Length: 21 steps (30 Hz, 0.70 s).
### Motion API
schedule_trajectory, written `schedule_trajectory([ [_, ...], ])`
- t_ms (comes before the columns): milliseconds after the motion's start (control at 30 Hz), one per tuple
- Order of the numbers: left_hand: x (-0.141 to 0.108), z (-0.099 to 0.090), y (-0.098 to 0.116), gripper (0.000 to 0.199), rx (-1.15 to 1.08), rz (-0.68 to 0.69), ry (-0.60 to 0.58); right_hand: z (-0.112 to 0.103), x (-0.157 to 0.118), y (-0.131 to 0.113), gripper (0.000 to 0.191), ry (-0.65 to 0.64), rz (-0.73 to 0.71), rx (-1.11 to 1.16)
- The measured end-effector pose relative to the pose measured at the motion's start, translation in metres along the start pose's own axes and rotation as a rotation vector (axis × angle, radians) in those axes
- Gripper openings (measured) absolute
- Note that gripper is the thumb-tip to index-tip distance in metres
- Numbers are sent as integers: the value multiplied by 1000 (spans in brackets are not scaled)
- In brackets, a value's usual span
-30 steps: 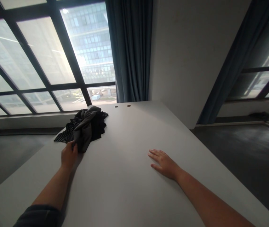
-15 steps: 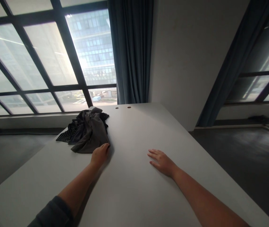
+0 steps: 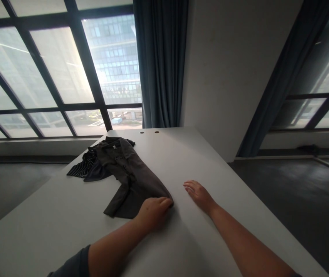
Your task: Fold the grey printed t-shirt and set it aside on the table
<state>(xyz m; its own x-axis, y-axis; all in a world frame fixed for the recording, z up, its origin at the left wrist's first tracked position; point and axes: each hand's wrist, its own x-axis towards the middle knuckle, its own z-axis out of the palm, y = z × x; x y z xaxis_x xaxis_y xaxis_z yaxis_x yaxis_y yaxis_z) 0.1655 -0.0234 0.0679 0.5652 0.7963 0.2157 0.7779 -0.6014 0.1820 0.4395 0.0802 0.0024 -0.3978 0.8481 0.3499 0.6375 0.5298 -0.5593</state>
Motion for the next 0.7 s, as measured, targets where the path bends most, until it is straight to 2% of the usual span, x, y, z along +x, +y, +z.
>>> schedule_trajectory([
  [133,-15,9,31,12,-26,323,-167,-1,0,-2,51,-12,-16,22],
  [233,-24,13,45,15,-142,465,-233,0,1,-8,53,-86,-57,17],
  [333,-25,13,46,20,-359,594,-340,2,5,-21,56,-223,-132,32],
  [400,-23,7,38,22,-506,634,-385,5,9,-32,58,-320,-186,53],
  [467,-20,-3,23,23,-563,556,-355,9,14,-42,61,-396,-232,57],
  [567,-14,-24,-18,24,-500,228,-173,17,25,-51,62,-464,-282,27],
  [633,-9,-37,-62,30,-447,-61,-16,24,35,-53,62,-483,-296,-2],
  [700,-4,-46,-117,32,-301,-371,125,33,48,-54,61,-503,-299,-32],
])
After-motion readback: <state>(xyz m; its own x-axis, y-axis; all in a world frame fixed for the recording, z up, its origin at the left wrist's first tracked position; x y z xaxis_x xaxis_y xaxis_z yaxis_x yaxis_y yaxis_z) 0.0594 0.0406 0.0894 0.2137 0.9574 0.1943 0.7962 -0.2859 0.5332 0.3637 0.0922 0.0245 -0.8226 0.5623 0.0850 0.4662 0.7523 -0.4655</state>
